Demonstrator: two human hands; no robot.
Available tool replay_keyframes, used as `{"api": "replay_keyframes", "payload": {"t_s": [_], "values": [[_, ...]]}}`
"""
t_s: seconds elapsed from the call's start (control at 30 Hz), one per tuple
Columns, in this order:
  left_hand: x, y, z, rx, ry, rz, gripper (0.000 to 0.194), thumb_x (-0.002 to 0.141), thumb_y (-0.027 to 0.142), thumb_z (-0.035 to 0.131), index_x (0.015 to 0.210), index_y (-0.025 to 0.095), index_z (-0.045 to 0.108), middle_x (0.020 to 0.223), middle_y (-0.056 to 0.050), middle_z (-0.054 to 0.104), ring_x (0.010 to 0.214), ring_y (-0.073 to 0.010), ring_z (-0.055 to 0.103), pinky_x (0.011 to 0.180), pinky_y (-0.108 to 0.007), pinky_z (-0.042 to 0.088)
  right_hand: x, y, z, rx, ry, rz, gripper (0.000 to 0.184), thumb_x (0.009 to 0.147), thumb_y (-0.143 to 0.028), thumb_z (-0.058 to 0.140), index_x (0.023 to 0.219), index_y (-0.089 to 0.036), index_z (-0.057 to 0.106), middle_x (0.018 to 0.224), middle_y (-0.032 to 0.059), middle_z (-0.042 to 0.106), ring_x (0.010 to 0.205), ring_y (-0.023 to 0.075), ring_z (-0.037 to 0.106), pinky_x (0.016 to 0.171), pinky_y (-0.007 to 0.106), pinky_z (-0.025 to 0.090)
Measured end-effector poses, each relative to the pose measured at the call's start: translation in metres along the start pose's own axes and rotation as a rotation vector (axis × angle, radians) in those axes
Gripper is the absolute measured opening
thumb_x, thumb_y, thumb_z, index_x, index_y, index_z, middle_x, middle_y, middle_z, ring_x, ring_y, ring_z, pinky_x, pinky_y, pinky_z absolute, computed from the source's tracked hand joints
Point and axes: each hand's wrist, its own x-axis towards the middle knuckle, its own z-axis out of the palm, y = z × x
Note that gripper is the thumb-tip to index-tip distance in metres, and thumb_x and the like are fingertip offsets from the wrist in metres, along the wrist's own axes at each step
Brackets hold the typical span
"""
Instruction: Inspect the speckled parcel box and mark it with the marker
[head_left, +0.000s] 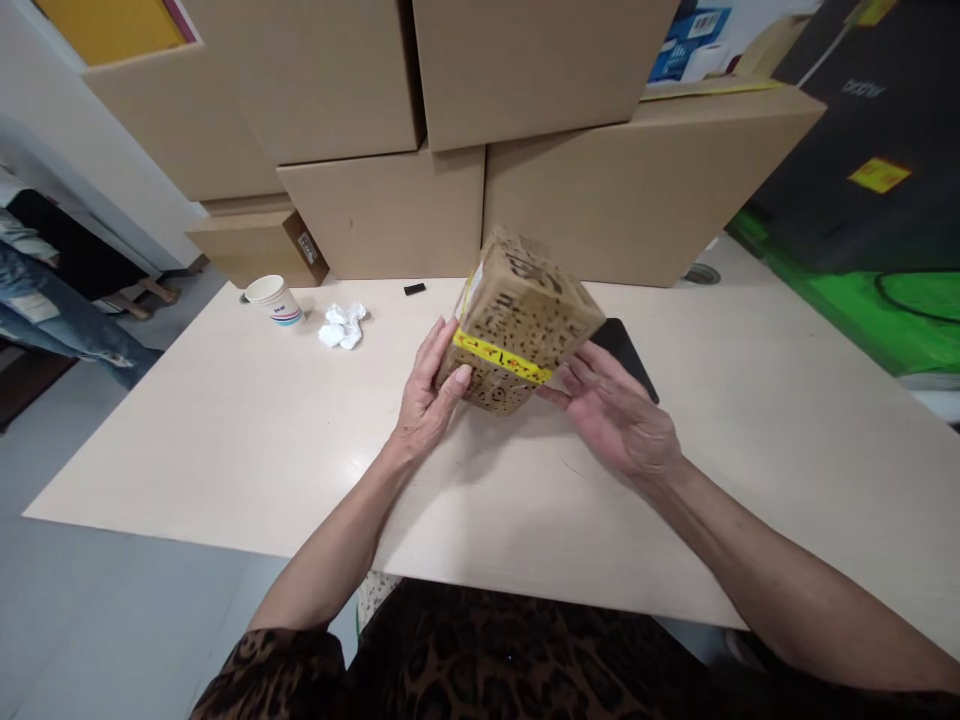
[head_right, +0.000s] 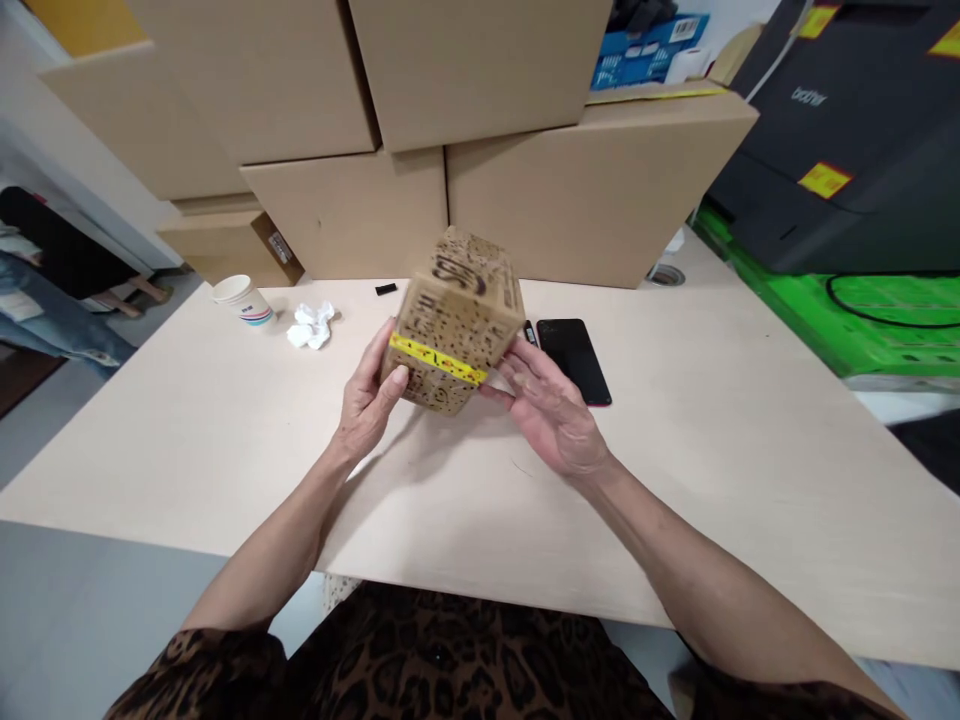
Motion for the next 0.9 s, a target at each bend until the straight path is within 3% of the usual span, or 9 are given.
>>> {"api": "replay_keyframes", "payload": {"t_s": [0.13, 0.23, 0.33, 0.47, 0.57, 0.67, 0.77, 0.9], "values": [[0.001, 0.003, 0.004, -0.294, 0.068, -0.216, 0.056, 0.097, 0.047, 0.063, 0.150, 0.035, 0.051, 0.157, -0.006, 0.053, 0.145, -0.0314, 0.049, 0.123, -0.055, 0.039, -0.006, -0.003, -0.006, -0.198, -0.140, -0.205, 0.054, 0.092, -0.047, 0.066, 0.144, -0.048, 0.055, 0.160, -0.0053, 0.049, 0.152, 0.0305, 0.040, 0.120, 0.060, 0.042], [0.001, 0.005, 0.007, -0.340, 0.115, -0.323, 0.061, 0.095, 0.053, 0.064, 0.150, 0.034, 0.048, 0.153, -0.009, 0.055, 0.140, -0.0327, 0.053, 0.117, -0.056, 0.045, -0.011, -0.003, -0.005, -0.480, -0.235, -0.324, 0.064, 0.094, -0.036, 0.069, 0.152, -0.050, 0.045, 0.168, -0.0084, 0.036, 0.158, 0.0279, 0.029, 0.127, 0.058, 0.031], [0.000, 0.009, 0.010, -0.203, 0.211, -0.262, 0.076, 0.089, 0.063, 0.067, 0.153, 0.034, 0.040, 0.153, -0.011, 0.051, 0.145, -0.0329, 0.046, 0.121, -0.054, 0.040, -0.015, -0.001, 0.003, -0.745, -0.318, -0.457, 0.075, 0.096, -0.026, 0.066, 0.160, -0.047, 0.033, 0.173, -0.0068, 0.025, 0.159, 0.0249, 0.027, 0.129, 0.053, 0.030], [-0.004, 0.018, 0.013, 0.165, 0.248, -0.138, 0.122, 0.063, 0.076, 0.081, 0.159, 0.027, 0.025, 0.159, -0.017, 0.034, 0.154, -0.0404, 0.028, 0.127, -0.058, 0.026, -0.017, 0.005, 0.011, -0.884, -0.372, -0.593, 0.085, 0.097, -0.022, 0.064, 0.166, -0.038, 0.018, 0.176, -0.0023, 0.013, 0.161, 0.0228, 0.022, 0.129, 0.048, 0.030], [-0.007, 0.022, 0.015, 0.400, 0.244, -0.177, 0.144, 0.050, 0.075, 0.088, 0.163, 0.027, 0.012, 0.162, -0.019, 0.024, 0.157, -0.0438, 0.015, 0.127, -0.064, 0.021, -0.017, 0.012, 0.014, -0.915, -0.417, -0.623, 0.088, 0.097, -0.021, 0.063, 0.167, -0.036, 0.012, 0.177, 0.0002, 0.011, 0.161, 0.0232, 0.021, 0.128, 0.049, 0.031], [-0.007, 0.021, 0.011, 0.442, 0.267, -0.206, 0.149, 0.050, 0.068, 0.091, 0.165, 0.027, 0.005, 0.165, -0.020, 0.020, 0.158, -0.0432, 0.013, 0.127, -0.064, 0.020, -0.018, 0.018, 0.015, -0.899, -0.473, -0.605, 0.085, 0.097, -0.019, 0.062, 0.167, -0.036, 0.017, 0.176, 0.0030, 0.017, 0.160, 0.0257, 0.023, 0.126, 0.053, 0.035], [-0.002, 0.017, 0.000, 0.243, 0.305, -0.232, 0.132, 0.060, 0.062, 0.089, 0.164, 0.026, 0.016, 0.166, -0.018, 0.027, 0.157, -0.0411, 0.023, 0.127, -0.058, 0.025, -0.018, 0.018, 0.013, -0.822, -0.360, -0.527, 0.074, 0.096, -0.025, 0.065, 0.161, -0.040, 0.035, 0.171, 0.0021, 0.031, 0.157, 0.0292, 0.031, 0.125, 0.059, 0.035], [0.010, 0.011, -0.018, -0.180, 0.280, -0.318, 0.089, 0.077, 0.049, 0.080, 0.154, 0.027, 0.041, 0.157, -0.013, 0.051, 0.145, -0.0344, 0.048, 0.117, -0.048, 0.044, -0.010, 0.009, 0.001, -0.647, 0.095, -0.377, 0.061, 0.091, -0.039, 0.071, 0.149, -0.041, 0.051, 0.167, 0.0008, 0.038, 0.157, 0.0333, 0.029, 0.129, 0.065, 0.022]]}}
